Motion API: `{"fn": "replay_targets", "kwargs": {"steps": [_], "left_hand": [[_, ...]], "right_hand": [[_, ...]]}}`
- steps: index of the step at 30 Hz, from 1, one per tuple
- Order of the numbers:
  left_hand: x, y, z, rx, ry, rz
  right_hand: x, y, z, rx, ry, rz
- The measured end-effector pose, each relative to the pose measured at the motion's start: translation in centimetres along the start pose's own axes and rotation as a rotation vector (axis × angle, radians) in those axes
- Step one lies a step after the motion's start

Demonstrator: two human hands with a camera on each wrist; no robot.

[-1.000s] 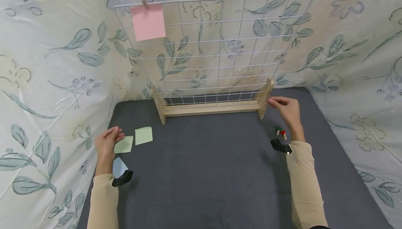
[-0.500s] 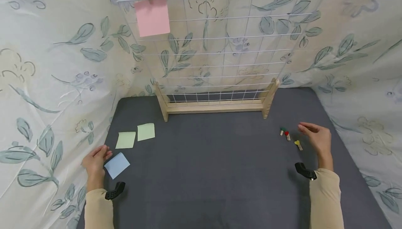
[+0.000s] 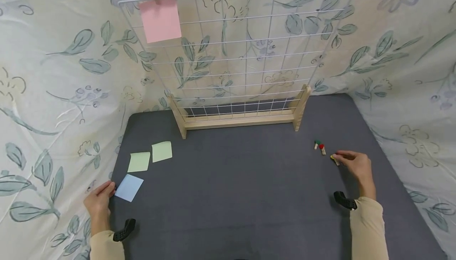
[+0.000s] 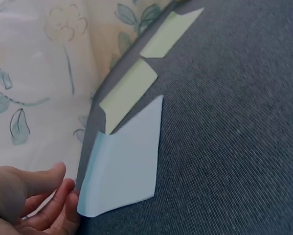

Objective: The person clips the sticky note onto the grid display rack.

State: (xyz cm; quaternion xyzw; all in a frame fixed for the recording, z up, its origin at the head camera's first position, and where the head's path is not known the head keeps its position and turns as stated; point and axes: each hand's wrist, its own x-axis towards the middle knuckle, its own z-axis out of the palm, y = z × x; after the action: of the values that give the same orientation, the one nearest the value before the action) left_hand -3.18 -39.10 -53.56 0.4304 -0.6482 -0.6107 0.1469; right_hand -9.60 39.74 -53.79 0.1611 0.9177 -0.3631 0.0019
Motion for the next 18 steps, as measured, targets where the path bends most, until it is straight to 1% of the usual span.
{"fn": "replay_targets", "kwargs": {"steps": [3, 5, 7, 8, 10, 12, 14, 16, 18], "left_hand": [[-0.4, 0.0, 0.0, 0.034, 0.009, 0.012], [-0.7, -0.1, -0.1, 0.074, 0.019, 0.027], [-0.9, -0.2, -0.1, 0.133, 0.021, 0.038], [-1.1, -0.3, -0.1, 0.186, 0.019, 0.057], [-1.4, -0.4, -0.1, 0.314, 0.020, 0.115], [-1.8, -0.4, 0.0, 0.464, 0.029, 0.199], [-2.2, -0.5, 0.1, 0.579, 0.052, 0.279], [-2.4, -0.6, 0.1, 0.646, 0.072, 0.333], [-2.6, -0.7, 0.2, 0.664, 0.079, 0.350]], "right_hand": [[0.0, 0.1, 0.1, -0.023, 0.002, 0.001], [0.0, 0.1, 0.2, -0.029, 0.005, 0.003], [0.0, 0.1, 0.3, -0.031, 0.013, 0.010], [0.0, 0.1, 0.3, -0.035, 0.014, 0.015], [-0.1, -0.1, 0.4, -0.037, 0.013, 0.031], [-0.1, -0.3, 0.5, -0.035, 0.012, 0.045], [-0.2, -0.5, 0.5, -0.046, 0.008, 0.047], [-0.2, -0.6, 0.6, -0.058, 0.010, 0.035], [-0.1, -0.6, 0.6, -0.078, 0.018, -0.004]]}}
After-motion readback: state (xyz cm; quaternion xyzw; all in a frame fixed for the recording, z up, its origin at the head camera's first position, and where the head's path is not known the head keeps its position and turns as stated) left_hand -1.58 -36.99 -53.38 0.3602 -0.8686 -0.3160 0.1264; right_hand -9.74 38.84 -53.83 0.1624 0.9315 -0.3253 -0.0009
